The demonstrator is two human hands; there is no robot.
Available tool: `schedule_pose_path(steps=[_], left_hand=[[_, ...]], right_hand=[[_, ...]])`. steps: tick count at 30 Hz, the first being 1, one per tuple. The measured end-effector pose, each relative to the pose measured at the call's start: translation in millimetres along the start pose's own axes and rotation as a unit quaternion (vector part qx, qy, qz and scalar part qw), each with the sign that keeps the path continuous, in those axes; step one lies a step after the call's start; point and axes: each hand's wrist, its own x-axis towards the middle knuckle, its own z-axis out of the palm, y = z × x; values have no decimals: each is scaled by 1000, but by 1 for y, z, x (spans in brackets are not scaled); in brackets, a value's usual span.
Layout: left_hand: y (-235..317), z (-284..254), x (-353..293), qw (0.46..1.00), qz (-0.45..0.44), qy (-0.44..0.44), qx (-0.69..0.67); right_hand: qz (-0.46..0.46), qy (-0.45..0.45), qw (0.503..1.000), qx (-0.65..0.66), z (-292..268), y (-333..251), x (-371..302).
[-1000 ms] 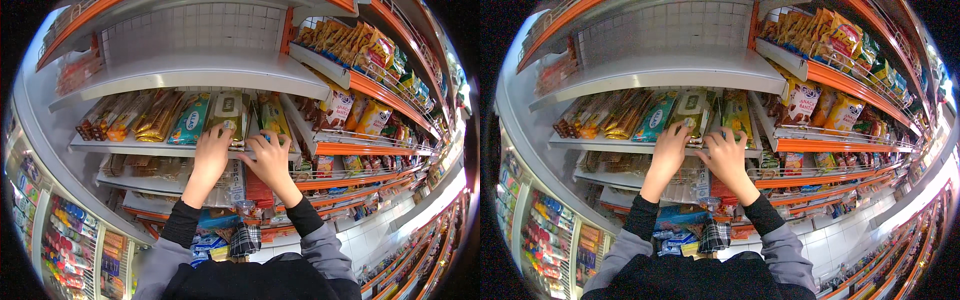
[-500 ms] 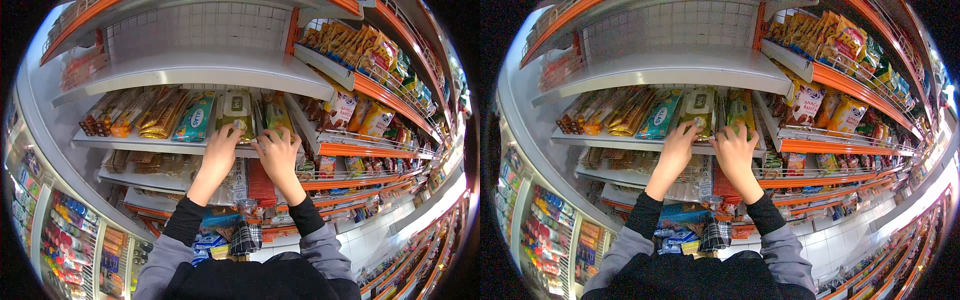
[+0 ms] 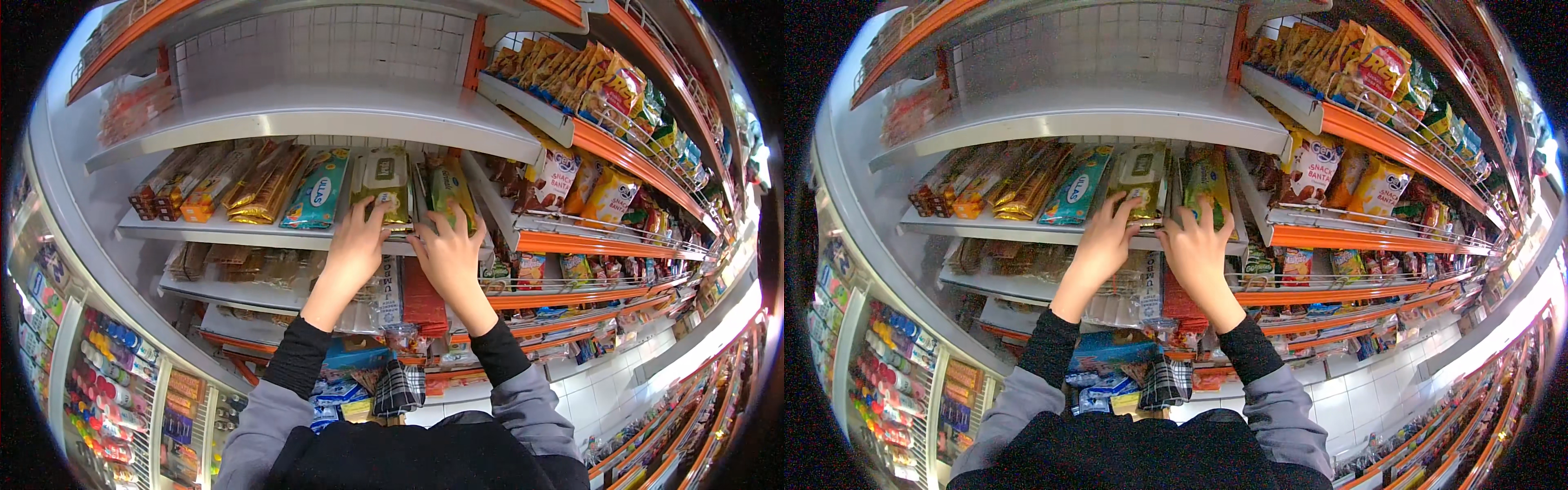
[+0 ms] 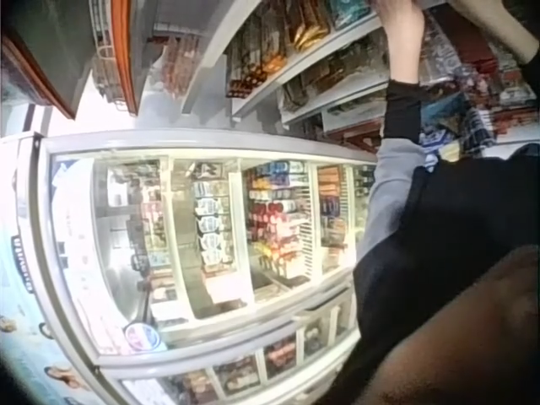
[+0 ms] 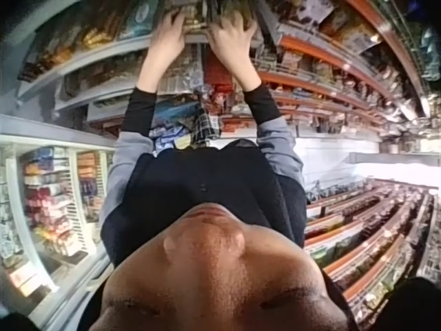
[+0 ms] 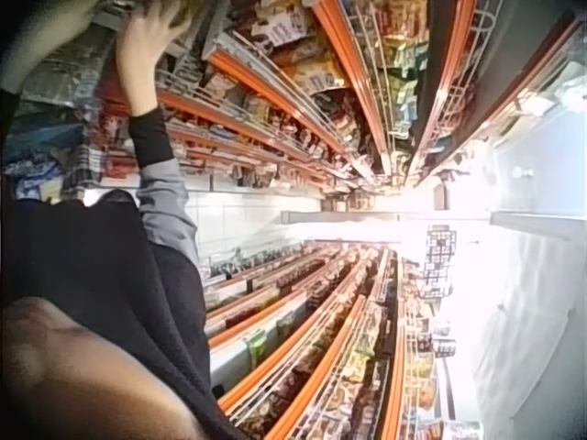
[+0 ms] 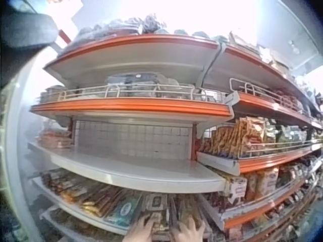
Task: Stocking grocery store shelves with various packaged items from a box.
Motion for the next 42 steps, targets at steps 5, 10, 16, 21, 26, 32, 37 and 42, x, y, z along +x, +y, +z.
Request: schedule_pose_path(steps=[5, 10, 16, 21, 26, 32, 37, 42], left_hand=[[-6, 1, 0, 1000, 4, 2, -7], [4, -6, -18, 998, 7, 60, 25], [12, 7, -135, 973, -18, 184, -139], [-50, 89, -332, 911, -335, -147, -191], [-81, 88, -524, 707, -360, -566, -226], [-55, 67, -489, 701, -466, -485, -238], [-82, 74, -555, 650, -603, -299, -353], [-69, 44, -486, 524, -695, -288, -399]], right_hand=[[1, -7, 1000, 4, 2, -3, 1], [15, 45, 998, 37, -18, -20, -5], [64, 40, 938, 339, 0, -64, -135], [66, -405, 851, 326, 25, -138, -304], [4, -735, 603, 310, 30, -168, -366], [176, -689, 630, 312, 61, -167, -379], [146, -652, 713, 213, 103, -199, -382], [278, -677, 653, 195, 125, -197, -420]])
